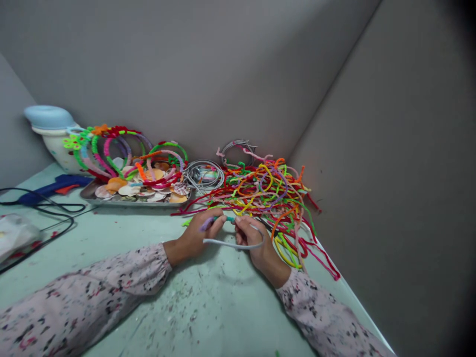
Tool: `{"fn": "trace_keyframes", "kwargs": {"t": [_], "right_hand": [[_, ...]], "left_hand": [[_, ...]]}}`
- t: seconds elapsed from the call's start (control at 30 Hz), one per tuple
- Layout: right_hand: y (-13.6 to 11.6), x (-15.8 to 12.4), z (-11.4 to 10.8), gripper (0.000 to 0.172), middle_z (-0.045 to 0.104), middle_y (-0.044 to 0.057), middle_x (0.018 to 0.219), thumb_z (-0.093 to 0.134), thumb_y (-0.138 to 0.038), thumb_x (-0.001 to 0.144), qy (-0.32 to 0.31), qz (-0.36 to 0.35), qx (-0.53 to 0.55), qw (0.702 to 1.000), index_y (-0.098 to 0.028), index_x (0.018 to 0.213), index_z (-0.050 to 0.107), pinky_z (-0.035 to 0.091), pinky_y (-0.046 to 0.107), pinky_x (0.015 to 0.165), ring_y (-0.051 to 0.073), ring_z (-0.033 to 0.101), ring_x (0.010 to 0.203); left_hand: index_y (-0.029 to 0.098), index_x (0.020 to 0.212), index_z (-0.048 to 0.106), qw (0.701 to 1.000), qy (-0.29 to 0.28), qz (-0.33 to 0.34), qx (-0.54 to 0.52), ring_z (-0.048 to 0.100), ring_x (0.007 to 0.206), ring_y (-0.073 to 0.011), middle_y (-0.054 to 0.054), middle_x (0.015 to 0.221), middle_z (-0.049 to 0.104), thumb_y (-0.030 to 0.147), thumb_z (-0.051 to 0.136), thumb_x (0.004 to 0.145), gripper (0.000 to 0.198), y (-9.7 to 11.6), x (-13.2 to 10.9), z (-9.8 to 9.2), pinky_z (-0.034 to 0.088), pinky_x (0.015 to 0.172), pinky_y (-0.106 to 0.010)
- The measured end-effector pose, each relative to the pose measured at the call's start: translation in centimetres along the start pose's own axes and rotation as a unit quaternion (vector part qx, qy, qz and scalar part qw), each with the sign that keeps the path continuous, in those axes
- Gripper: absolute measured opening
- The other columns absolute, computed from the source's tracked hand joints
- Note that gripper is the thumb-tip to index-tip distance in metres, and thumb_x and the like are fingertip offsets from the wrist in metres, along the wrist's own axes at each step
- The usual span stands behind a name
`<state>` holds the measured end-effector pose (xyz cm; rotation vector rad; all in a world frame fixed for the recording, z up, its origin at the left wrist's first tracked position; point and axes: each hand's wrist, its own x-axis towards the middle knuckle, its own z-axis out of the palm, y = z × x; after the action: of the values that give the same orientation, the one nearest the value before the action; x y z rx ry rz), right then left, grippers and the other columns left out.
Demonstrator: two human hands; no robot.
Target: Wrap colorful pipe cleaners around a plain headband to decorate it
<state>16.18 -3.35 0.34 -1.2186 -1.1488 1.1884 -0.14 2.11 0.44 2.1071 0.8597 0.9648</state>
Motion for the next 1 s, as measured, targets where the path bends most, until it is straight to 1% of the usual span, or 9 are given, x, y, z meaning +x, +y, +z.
{"fn": "trace_keyframes", "kwargs": {"t": [0.1,0.17,0.27,0.37,0.43,0.53,0.6,0.77,1.0], "right_hand": [[0.0,0.2,-0.2,0.018,0.050,-0.004,0.055,0.055,-0.034,0.083,0.001,-0.042,-0.081,0.996,-0.018,0.084,0.060,0.036,0.022,0.046,0.011,0.045,0.049],[0.4,0.4,-0.3,0.014,0.055,-0.002,0.062,0.059,-0.028,0.079,0.019,-0.094,-0.145,0.985,-0.018,0.086,0.063,0.040,0.024,0.052,0.013,0.049,0.057],[1.2,0.8,-0.4,0.012,0.062,0.002,0.073,0.060,-0.026,0.079,0.056,-0.153,-0.225,0.961,-0.019,0.086,0.066,0.045,0.028,0.064,0.016,0.055,0.066],[1.5,0.9,-0.4,0.014,0.065,0.005,0.081,0.061,-0.026,0.079,0.080,-0.191,-0.254,0.945,-0.020,0.089,0.067,0.047,0.031,0.069,0.018,0.058,0.071],[1.3,0.8,-0.4,0.015,0.065,0.005,0.084,0.062,-0.026,0.078,0.096,-0.209,-0.260,0.938,-0.020,0.091,0.067,0.048,0.031,0.069,0.018,0.059,0.072],[1.1,0.8,-0.4,0.013,0.066,0.006,0.087,0.063,-0.026,0.077,0.109,-0.225,-0.262,0.932,-0.020,0.089,0.067,0.049,0.032,0.072,0.019,0.061,0.077],[1.1,0.8,-0.5,0.013,0.066,0.006,0.086,0.064,-0.026,0.077,0.107,-0.229,-0.260,0.932,-0.020,0.089,0.068,0.049,0.032,0.073,0.020,0.062,0.078],[1.1,0.9,-0.5,0.015,0.066,0.006,0.087,0.064,-0.027,0.078,0.110,-0.227,-0.261,0.932,-0.020,0.090,0.069,0.049,0.032,0.074,0.020,0.062,0.079],[1.2,0.9,-0.5,0.018,0.067,0.006,0.089,0.066,-0.030,0.078,0.110,-0.213,-0.233,0.942,-0.020,0.093,0.069,0.049,0.032,0.072,0.019,0.062,0.078]], "left_hand": [[0.018,0.065,0.043,0.997,0.007,-0.035,-0.069,0.038,0.059,-0.0112,0.003,0.061,0.041,0.033,0.042,0.091,0.030,-0.3,0.2,0.0,0.031,0.055,-0.025],[0.018,0.065,0.044,0.992,0.005,-0.060,-0.110,0.037,0.056,-0.0107,0.004,0.059,0.040,0.032,0.043,0.089,0.028,-0.7,0.2,0.1,0.029,0.053,-0.025],[0.018,0.063,0.044,0.983,0.005,-0.115,-0.142,0.035,0.052,-0.0101,0.004,0.055,0.038,0.034,0.045,0.087,0.029,-1.3,0.2,0.4,0.026,0.049,-0.025],[0.018,0.057,0.041,0.976,0.005,-0.165,-0.141,0.030,0.047,-0.0093,0.005,0.050,0.033,0.044,0.045,0.087,0.039,-1.5,0.1,0.6,0.021,0.046,-0.026],[0.018,0.056,0.040,0.975,-0.005,-0.164,-0.148,0.029,0.047,-0.0091,0.005,0.049,0.031,0.045,0.044,0.087,0.042,-1.3,0.1,0.6,0.020,0.045,-0.026],[0.018,0.058,0.041,0.976,-0.017,-0.133,-0.170,0.031,0.049,-0.0095,0.004,0.052,0.034,0.041,0.043,0.088,0.038,-0.8,0.3,0.4,0.022,0.046,-0.025],[0.018,0.058,0.041,0.976,-0.020,-0.130,-0.176,0.032,0.049,-0.0094,0.004,0.052,0.035,0.039,0.043,0.088,0.036,-0.5,0.3,0.3,0.023,0.046,-0.025],[0.018,0.058,0.041,0.974,-0.026,-0.136,-0.179,0.031,0.050,-0.0091,0.004,0.053,0.034,0.039,0.043,0.089,0.037,-0.4,0.3,0.2,0.022,0.047,-0.025],[0.018,0.059,0.042,0.974,-0.021,-0.131,-0.184,0.031,0.049,-0.0092,0.004,0.052,0.034,0.042,0.044,0.088,0.038,-0.5,0.2,0.4,0.022,0.045,-0.025]]}}
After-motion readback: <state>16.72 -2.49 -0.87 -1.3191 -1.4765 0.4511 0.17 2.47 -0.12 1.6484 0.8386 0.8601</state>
